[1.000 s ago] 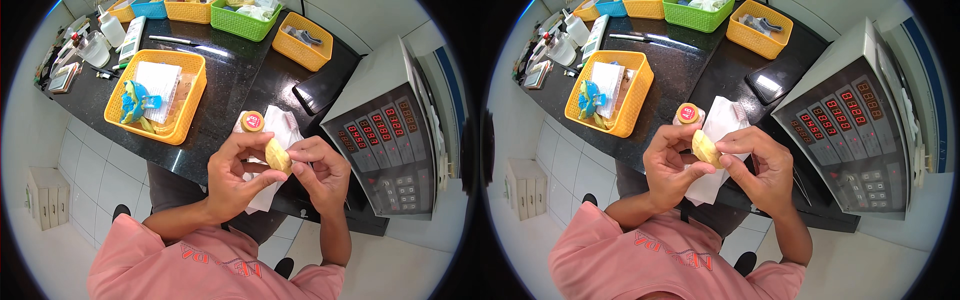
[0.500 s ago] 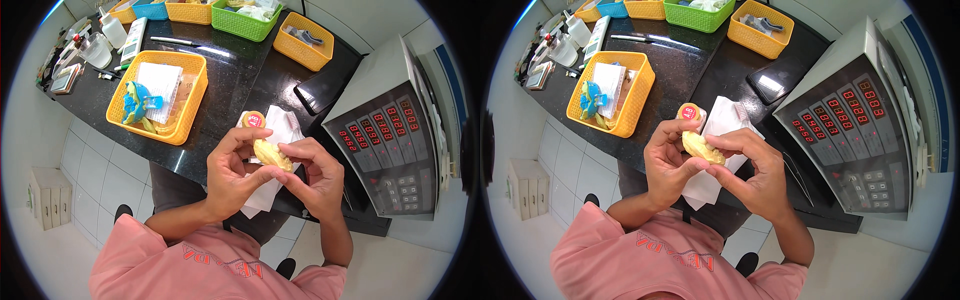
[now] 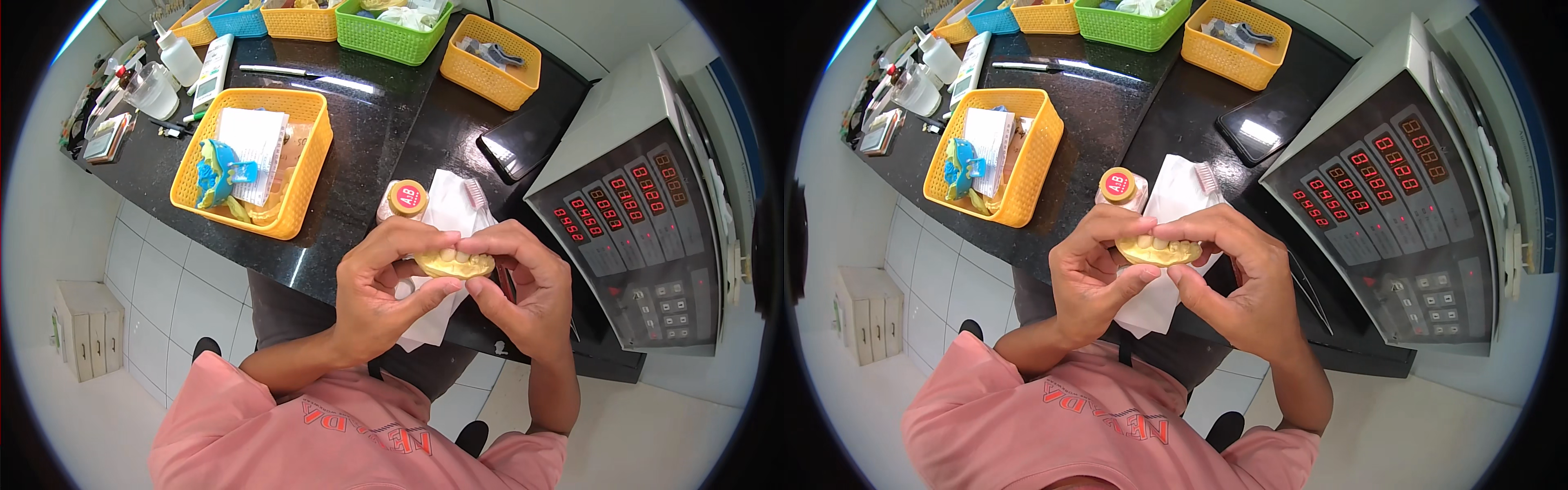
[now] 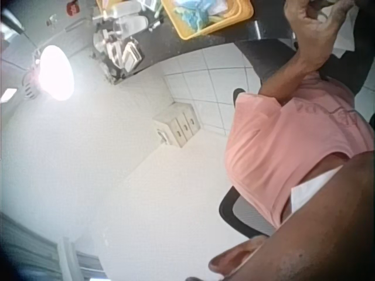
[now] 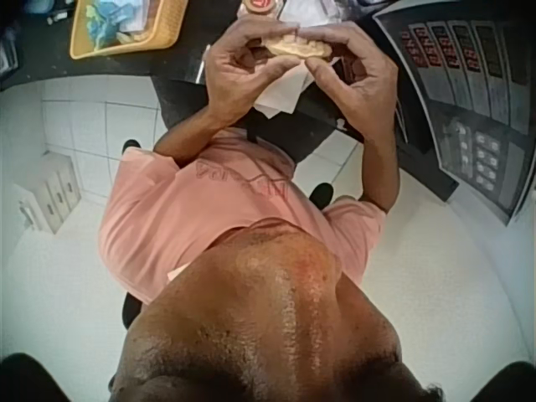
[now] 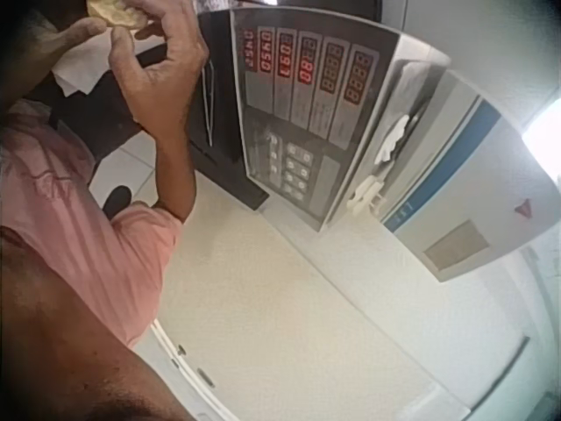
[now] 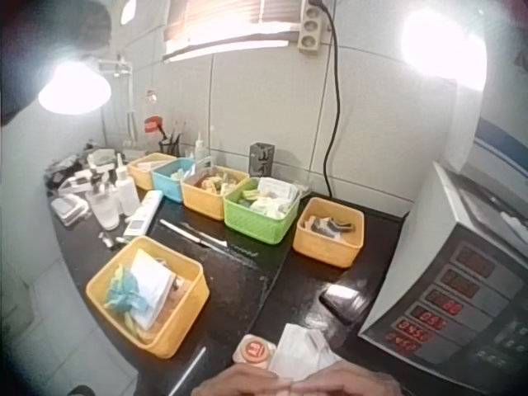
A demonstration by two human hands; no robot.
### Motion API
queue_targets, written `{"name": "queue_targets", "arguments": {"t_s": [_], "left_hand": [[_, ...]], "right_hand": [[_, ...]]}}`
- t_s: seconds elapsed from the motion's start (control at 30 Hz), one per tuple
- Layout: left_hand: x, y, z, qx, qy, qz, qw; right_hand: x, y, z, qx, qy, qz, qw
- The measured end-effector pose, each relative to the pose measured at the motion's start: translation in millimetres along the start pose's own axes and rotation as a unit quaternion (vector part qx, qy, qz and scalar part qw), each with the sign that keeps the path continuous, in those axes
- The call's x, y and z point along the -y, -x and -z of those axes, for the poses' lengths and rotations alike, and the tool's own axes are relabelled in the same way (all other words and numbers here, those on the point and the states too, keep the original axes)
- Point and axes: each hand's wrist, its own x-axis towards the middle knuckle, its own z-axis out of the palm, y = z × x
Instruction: The recorder is staining and glazing a dental crown by applying glaze liquid with a brush and using a porcelain furnace.
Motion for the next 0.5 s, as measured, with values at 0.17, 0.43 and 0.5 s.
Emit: {"name": "queue_targets", "arguments": {"t_s": [0.17,0.43,0.5], "left_hand": [[4.3,1.3,-0.2,-0.019,-0.026,-0.045,0.998],[10.5,4.8,-3.3,-0.046,-0.106,-0.127,0.985],[10.4,3.8,-1.5,-0.030,-0.137,-0.131,0.981]], "right_hand": [[2.1,0.5,-8.8,-0.064,-0.159,-0.087,0.981],[-4.8,-0.7,-4.2,-0.025,-0.227,-0.155,0.961],[-3.0,-0.8,-6.1,-0.059,-0.254,-0.160,0.952]]}}
